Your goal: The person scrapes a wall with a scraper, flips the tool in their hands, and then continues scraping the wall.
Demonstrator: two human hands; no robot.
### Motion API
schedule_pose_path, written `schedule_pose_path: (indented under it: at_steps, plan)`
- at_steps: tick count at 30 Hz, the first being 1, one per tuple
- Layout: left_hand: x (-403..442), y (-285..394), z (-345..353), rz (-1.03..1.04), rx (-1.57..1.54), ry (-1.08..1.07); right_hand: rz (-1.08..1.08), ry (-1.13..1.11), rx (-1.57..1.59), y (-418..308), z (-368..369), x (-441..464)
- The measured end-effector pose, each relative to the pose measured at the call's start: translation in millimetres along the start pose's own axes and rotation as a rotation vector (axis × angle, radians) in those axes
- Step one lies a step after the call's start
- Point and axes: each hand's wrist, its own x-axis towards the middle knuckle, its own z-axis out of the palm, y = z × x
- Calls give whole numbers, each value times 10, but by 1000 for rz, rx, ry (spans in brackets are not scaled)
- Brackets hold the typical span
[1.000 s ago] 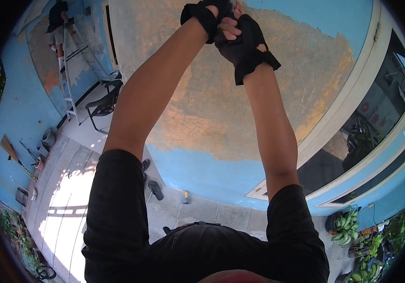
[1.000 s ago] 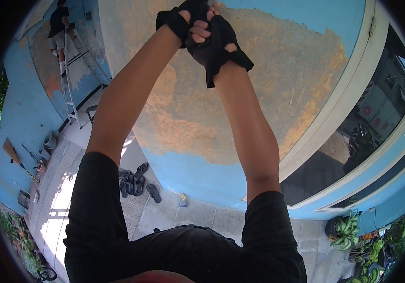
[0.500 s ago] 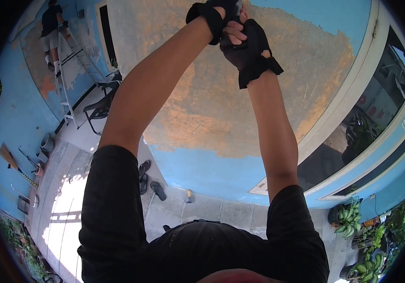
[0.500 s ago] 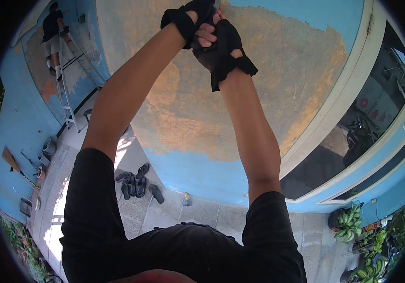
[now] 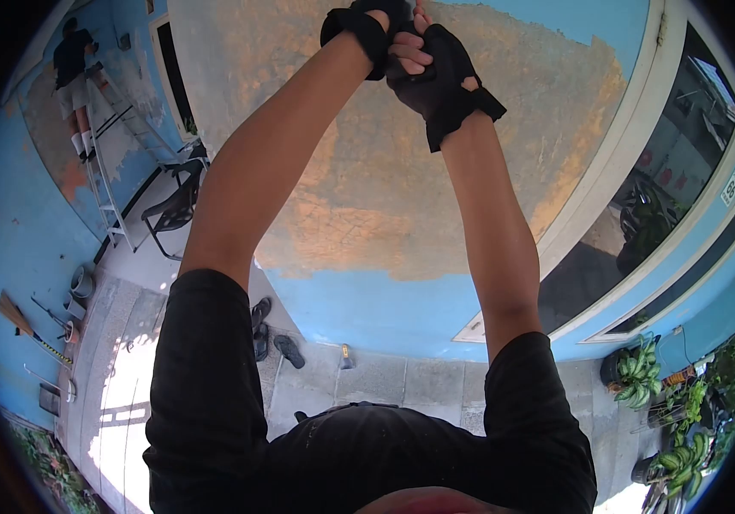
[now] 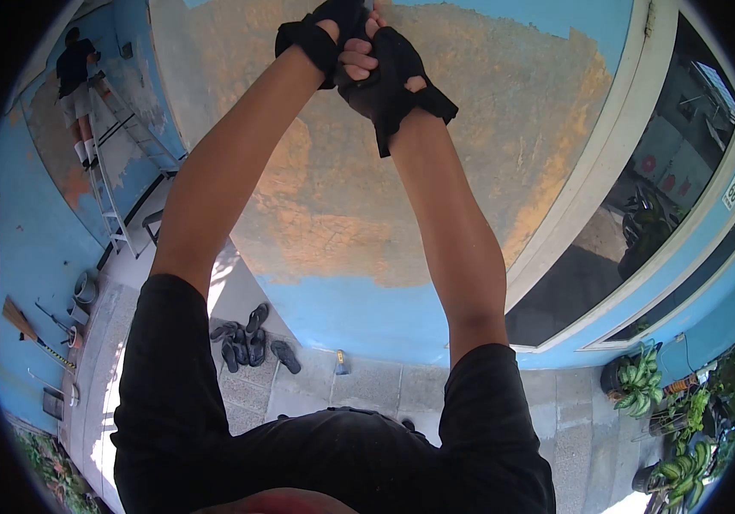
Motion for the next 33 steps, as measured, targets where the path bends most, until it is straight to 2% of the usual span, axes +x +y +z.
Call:
schedule_pose_path:
  at_steps: [1, 3, 4, 5, 7, 8, 9, 11, 12, 14, 15, 17, 18, 19, 21, 22, 24, 25, 27, 28, 31, 32, 33]
  plan:
    - [138, -5, 23, 3, 10, -5, -6, -9, -2, -23, -30, 35]
    - [105, -104, 246, 573, 482, 593, 20, -81, -44, -24, -122, 64]
    - [-72, 32, 288, 210, 208, 347, 19, -87, -49, -57, -97, 108]
    - [-146, 87, 263, 209, 206, 349, -11, -21, -28, -47, 23, 108]
    - [-254, 63, 146, 8, 208, 52, -31, 62, 4, 27, 124, 32]
    - [-287, 42, 139, -85, 91, -144, -21, 74, 5, 57, 155, -16]
    - [-274, 53, 186, -81, 99, -146, -16, 71, -1, 52, 200, -6]
    - [-249, 27, 335, 112, 177, 267, -31, 70, -29, 23, 237, 62]
    - [-205, 104, 285, 118, 178, 261, -44, 73, -60, -11, 252, 110]
    - [-183, 175, 110, -67, 52, -98, -33, 71, -51, -2, 222, 160]
    - [-173, 91, 78, -77, 44, -95, -28, 69, -36, 18, 186, 141]
    - [-119, 37, 136, 158, 212, 190, -26, 50, -27, 35, 146, 45]
    - [-132, 20, 282, 308, 434, 397, -21, 34, -14, 41, 145, 21]
    - [-26, 52, 214, 310, 433, 390, -25, 34, -19, 18, 161, 38]
    - [181, 186, 25, 213, 92, 160, -54, 97, -63, -8, 275, 120]
    - [145, 150, -63, 202, 81, 168, -47, 112, -58, 10, 205, 116]
    - [-227, 84, 110, -35, 119, -126, -1, 21, 56, -7, 31, 117]
    - [-285, 63, 218, -29, 126, -130, -3, 12, 52, -12, 20, 117]
    - [-280, 13, 420, 151, 210, 291, -25, 30, -64, -22, 38, 97]
    - [-135, 89, 200, -8, 60, -23, -24, 24, -71, -53, 69, 136]
    - [-238, 34, 226, -61, 106, 29, -22, 48, 2, 0, 9, 3]
    - [-84, -19, 11, -203, -39, -248, -6, 31, -19, -17, -35, -35]
    - [247, -11, -181, -193, -27, -252, 9, 1, -45, -41, -63, -23]
